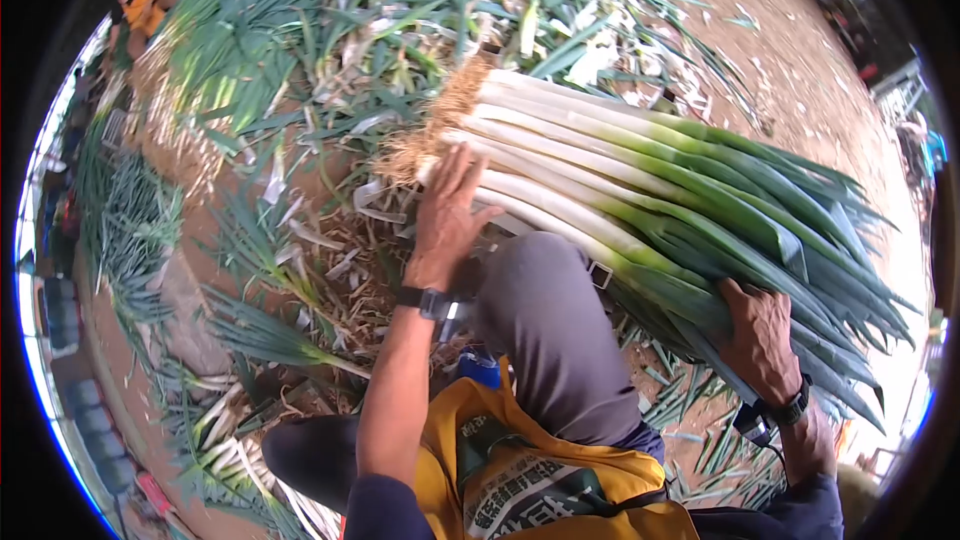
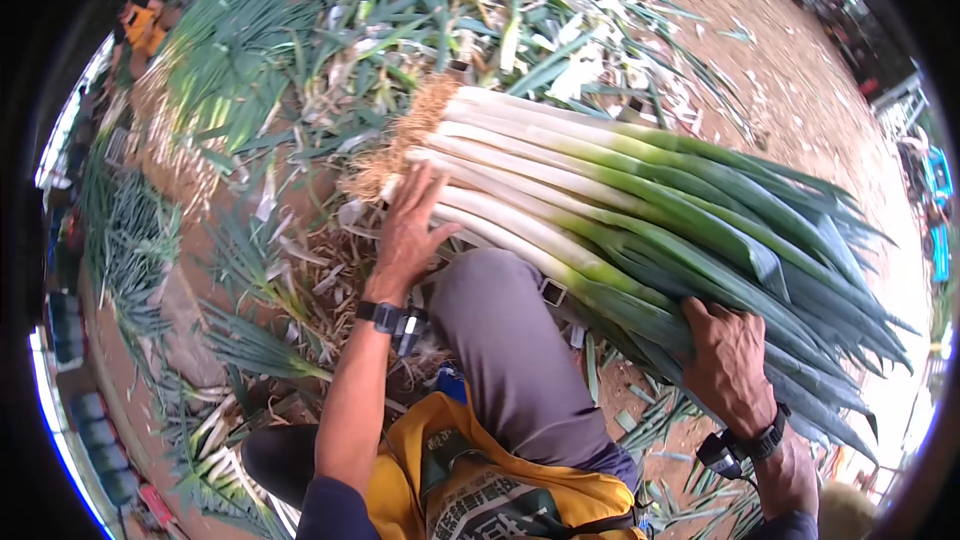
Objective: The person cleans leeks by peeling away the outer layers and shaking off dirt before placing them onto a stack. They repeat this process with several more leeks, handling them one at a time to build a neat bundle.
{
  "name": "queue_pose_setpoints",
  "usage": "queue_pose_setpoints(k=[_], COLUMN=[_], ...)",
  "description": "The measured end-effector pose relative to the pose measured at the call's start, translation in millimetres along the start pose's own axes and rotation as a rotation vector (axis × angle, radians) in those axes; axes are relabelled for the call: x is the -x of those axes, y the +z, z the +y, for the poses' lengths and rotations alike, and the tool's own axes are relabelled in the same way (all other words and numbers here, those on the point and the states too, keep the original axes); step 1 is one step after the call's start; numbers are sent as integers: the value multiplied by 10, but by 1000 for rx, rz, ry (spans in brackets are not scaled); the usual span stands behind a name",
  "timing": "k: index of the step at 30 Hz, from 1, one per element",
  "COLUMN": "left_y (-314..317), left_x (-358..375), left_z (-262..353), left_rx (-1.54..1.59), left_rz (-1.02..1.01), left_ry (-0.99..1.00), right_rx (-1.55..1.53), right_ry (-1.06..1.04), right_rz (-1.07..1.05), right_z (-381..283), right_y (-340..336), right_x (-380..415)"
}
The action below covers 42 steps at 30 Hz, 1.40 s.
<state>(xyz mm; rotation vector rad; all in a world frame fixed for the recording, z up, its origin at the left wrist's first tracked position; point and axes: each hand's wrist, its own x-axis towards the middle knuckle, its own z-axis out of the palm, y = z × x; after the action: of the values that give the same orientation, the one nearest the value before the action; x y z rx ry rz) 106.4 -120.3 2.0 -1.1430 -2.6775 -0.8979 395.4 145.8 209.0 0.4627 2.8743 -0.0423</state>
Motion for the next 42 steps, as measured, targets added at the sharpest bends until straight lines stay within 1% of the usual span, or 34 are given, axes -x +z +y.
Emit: queue_pose_setpoints(k=[2,4,5,6,8,9,12,13,16,17,20,21,24,25,26,28,30,31,34,36,40,42], left_y=[16,-28,-54,-64,-44,2,35,30,25,32,27,20,72,70,51,38,20,24,38,51,79,91], left_x=[3,-45,-95,-102,-49,-40,-63,-64,-53,-50,-48,-60,-80,-80,-74,-68,-68,-58,-52,-60,-53,-63], left_z=[11,-15,-26,-25,-9,-23,-76,-76,-95,-98,-98,-99,-172,-151,-142,-127,-125,-134,-155,-172,-191,-213], left_rx=[35,-2,-22,-22,6,-5,-19,-33,-39,-45,-32,-28,-26,-20,-20,-25,-32,-31,-29,-27,-32,-37], left_rz=[18,-45,-71,-65,-68,-47,-60,-56,-79,-80,-91,-90,-83,-84,-85,-91,-94,-96,-95,-94,-90,-99], left_ry=[0,0,6,18,-35,-28,-4,13,-4,-8,-29,-31,-3,-5,-9,-14,-9,-6,-4,-8,3,3], right_rx=[7,-8,-50,-40,-22,-17,-25,-30,-80,-81,35,28,66,46,107,117,263,336,213,175,226,265], right_ry=[-23,-77,-27,-38,-54,-93,-10,-47,-140,-92,-151,-66,104,167,197,241,200,180,175,135,153,206], right_rz=[30,87,-14,-3,11,51,-88,-100,111,64,328,269,213,224,242,263,391,455,458,462,504,414], right_z=[54,152,143,136,135,155,142,161,174,123,-16,50,181,235,265,323,491,529,654,672,748,862], right_y=[107,223,186,174,196,205,142,98,176,127,66,231,511,592,661,826,1116,1148,1029,782,430,246], right_x=[-49,-82,-84,-71,-58,-54,-82,-82,51,134,516,710,1196,1285,1326,1374,1309,1274,1247,1258,1276,1279])
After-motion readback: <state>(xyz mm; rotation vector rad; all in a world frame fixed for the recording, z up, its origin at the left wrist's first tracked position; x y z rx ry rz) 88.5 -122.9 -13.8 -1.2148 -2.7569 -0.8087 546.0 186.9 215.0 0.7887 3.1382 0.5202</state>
